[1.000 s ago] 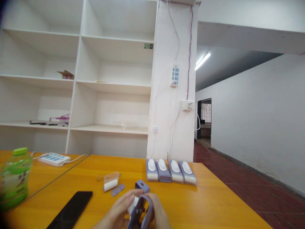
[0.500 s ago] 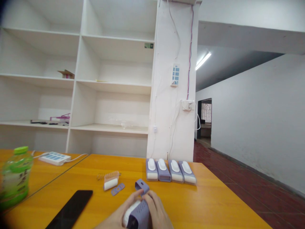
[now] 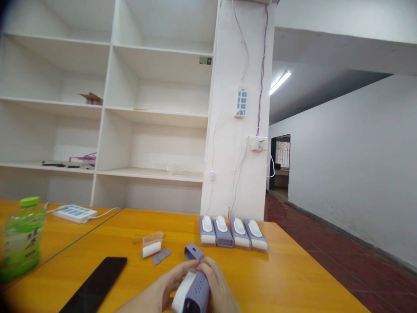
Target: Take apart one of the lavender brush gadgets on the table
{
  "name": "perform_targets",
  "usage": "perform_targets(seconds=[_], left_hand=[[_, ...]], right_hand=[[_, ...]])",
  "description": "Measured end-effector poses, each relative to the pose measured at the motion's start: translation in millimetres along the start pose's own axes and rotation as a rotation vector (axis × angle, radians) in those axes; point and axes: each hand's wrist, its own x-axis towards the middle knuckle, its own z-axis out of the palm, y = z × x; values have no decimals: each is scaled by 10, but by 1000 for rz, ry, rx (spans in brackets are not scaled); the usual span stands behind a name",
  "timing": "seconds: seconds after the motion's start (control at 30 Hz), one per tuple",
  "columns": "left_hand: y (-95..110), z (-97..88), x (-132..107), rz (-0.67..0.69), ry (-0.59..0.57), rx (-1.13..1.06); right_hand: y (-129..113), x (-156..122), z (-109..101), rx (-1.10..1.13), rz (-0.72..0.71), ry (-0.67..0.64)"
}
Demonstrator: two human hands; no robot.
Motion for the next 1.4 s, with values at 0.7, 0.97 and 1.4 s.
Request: perform_targets(seconds=[0.7, 0.97, 1.4], left_hand=[[309, 234, -91, -6, 209, 267], [183, 263, 7, 47, 263, 287], [-144, 55, 88, -19, 87, 126]], right_hand=[[-123, -40, -74, -17, -147, 81], [-210, 16, -49, 14, -163, 112], [4, -50, 66, 88, -73, 135]])
